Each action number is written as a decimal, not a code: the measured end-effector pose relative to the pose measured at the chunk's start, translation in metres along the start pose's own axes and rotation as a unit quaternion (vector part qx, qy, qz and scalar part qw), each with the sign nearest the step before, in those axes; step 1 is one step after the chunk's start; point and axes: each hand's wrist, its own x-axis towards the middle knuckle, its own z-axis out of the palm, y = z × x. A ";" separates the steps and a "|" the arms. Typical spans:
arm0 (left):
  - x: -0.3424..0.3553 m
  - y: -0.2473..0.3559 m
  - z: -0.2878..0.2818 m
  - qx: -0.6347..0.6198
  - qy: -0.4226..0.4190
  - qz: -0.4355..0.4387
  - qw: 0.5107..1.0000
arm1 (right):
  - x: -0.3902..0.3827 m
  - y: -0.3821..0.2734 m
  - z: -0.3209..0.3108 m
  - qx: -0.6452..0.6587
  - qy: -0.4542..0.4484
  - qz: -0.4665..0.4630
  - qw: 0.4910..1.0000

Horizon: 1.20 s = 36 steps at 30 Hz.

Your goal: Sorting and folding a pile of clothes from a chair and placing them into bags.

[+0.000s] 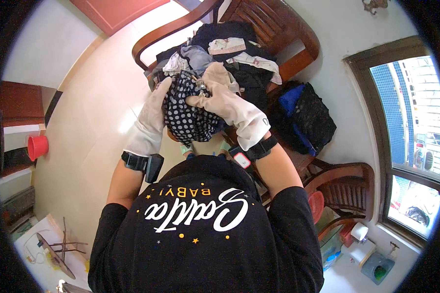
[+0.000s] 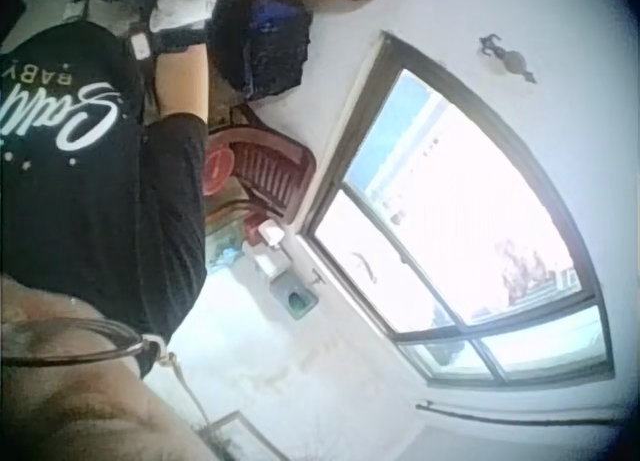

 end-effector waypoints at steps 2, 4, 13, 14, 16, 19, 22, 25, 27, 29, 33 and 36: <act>-0.005 0.000 -0.004 0.117 0.000 0.095 0.989 | 0.009 0.013 -0.004 -0.081 0.017 -0.017 0.996; 0.000 0.011 -0.006 0.076 0.038 0.003 0.996 | 0.022 0.033 -0.008 -0.196 0.042 -0.039 0.979; -0.011 0.028 0.000 0.065 -0.002 0.058 0.996 | 0.008 0.003 -0.022 -0.004 -0.014 -0.078 0.997; -0.010 0.028 -0.002 0.081 0.002 0.046 0.996 | -0.001 -0.011 -0.024 0.026 -0.015 -0.085 0.996; -0.012 0.033 0.001 0.113 -0.028 0.037 0.993 | -0.002 -0.017 -0.025 0.019 -0.014 -0.130 0.991; -0.011 0.024 -0.031 0.424 -0.081 0.219 0.875 | -0.002 -0.043 -0.008 -0.119 -0.048 -0.150 0.980; -0.015 0.055 -0.003 0.345 -0.026 0.002 0.938 | 0.008 -0.039 0.006 -0.110 -0.132 -0.087 0.981; -0.009 0.049 -0.037 0.513 -0.146 0.319 0.783 | 0.028 -0.034 0.011 -0.220 -0.059 -0.078 0.971; -0.013 0.053 -0.043 0.604 -0.100 0.398 0.683 | 0.038 -0.039 0.008 -0.140 -0.042 -0.047 0.988; -0.016 0.051 -0.030 0.453 -0.001 0.225 0.863 | 0.058 -0.008 -0.001 -0.086 0.010 -0.058 0.994; -0.030 0.034 -0.053 0.071 0.181 0.070 0.978 | 0.041 -0.060 -0.001 -0.188 0.143 -0.035 0.971; -0.042 -0.003 -0.105 0.001 0.189 0.029 0.981 | 0.026 -0.069 -0.008 -0.073 0.178 -0.077 0.978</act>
